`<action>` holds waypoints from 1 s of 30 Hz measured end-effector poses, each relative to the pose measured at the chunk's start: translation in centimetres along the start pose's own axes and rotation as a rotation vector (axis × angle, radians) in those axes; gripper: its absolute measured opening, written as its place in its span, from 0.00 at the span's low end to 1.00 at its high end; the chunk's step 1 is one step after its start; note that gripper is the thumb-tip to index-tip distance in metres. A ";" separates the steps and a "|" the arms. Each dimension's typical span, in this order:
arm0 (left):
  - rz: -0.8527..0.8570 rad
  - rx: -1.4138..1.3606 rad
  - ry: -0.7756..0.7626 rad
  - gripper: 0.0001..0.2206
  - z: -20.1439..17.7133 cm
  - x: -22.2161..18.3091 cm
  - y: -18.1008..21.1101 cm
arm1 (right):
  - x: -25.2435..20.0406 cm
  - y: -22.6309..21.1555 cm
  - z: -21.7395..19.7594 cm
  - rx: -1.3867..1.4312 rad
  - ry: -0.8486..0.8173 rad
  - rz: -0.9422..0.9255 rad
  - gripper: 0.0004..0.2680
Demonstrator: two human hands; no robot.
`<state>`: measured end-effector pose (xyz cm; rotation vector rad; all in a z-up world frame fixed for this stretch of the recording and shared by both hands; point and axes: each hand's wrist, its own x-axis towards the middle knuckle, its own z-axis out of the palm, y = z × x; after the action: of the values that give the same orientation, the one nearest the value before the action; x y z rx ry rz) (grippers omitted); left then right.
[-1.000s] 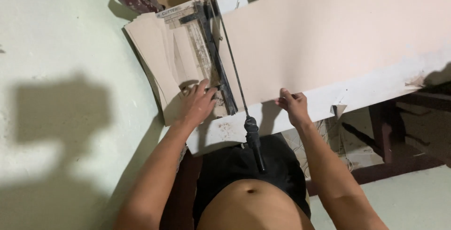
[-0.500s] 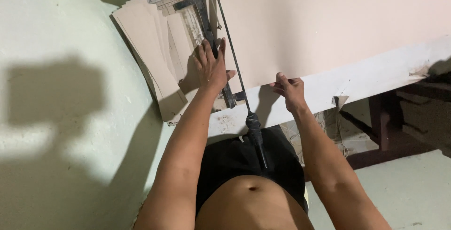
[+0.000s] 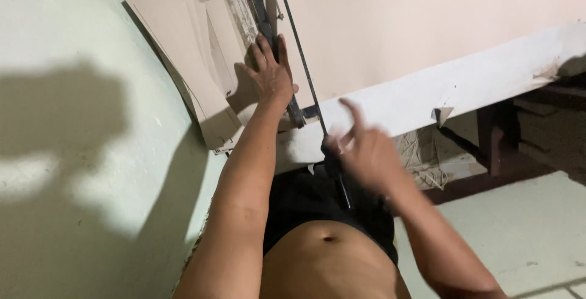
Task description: Using a manual paper cutter to slice thin strips from a large sheet of paper repeatedly.
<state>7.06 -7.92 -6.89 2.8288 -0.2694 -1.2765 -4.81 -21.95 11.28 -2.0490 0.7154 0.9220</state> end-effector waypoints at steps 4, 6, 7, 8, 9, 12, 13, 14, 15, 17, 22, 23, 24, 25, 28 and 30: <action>0.033 -0.014 0.008 0.52 0.4 0.2 0.3 | -2.6 1.4 5.9 -0.412 -0.192 0.049 0.36; 0.022 -0.008 0.022 0.51 0.2 0.6 -0.1 | 1.7 6.9 11.4 -0.472 -0.169 0.024 0.31; 0.017 -0.030 0.003 0.53 0.0 0.6 0.2 | 4.3 9.9 13.5 -0.459 -0.102 -0.034 0.29; 0.012 -0.052 -0.015 0.54 -0.1 0.4 0.5 | 6.7 13.0 15.6 -0.444 -0.035 -0.092 0.28; 0.015 -0.047 -0.005 0.54 0.2 0.6 0.1 | 7.0 13.6 16.1 -0.439 -0.026 -0.097 0.28; 0.041 -0.040 0.000 0.55 0.7 0.8 -0.1 | 5.0 12.7 14.4 -0.359 0.097 -0.175 0.30; 0.065 -0.002 0.038 0.52 0.5 0.3 -0.2 | 2.5 10.2 11.9 -0.216 0.030 -0.130 0.32; 0.090 0.035 0.077 0.49 0.3 -0.2 -0.3 | 0.0 7.8 9.4 -0.074 -0.038 -0.085 0.35; 0.092 0.036 0.080 0.49 -0.1 -1.0 0.2 | -1.7 5.5 6.4 -0.073 -0.034 -0.086 0.35; 0.304 0.157 0.157 0.37 -0.9 -2.6 1.0 | -5.3 0.8 0.4 0.242 -0.120 -0.003 0.37; 0.658 0.575 0.120 0.18 7.5 1.7 -2.4 | -0.8 6.4 1.1 0.439 -0.288 0.030 0.33; 0.741 0.559 0.189 0.13 6.7 0.1 -3.0 | 0.2 6.6 1.0 0.640 -0.317 0.097 0.37; 0.727 0.562 0.191 0.13 5.8 -1.8 -3.5 | 3.0 9.4 2.2 0.637 -0.327 0.087 0.37; 0.860 0.536 0.291 0.06 5.0 -3.7 -4.0 | 5.8 12.2 3.3 0.653 -0.169 0.086 0.31; 0.855 0.640 0.309 0.07 4.6 -5.4 -8.1 | 12.1 16.5 4.7 0.780 0.046 0.167 0.33; 0.709 0.763 0.217 0.10 3.8 -5.4 -11.6 | 15.1 17.5 4.8 0.890 0.098 0.256 0.40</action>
<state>2.41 4.60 -6.46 2.8324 -1.8725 -0.7895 -10.52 -30.31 -10.01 -1.2290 1.1982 0.4854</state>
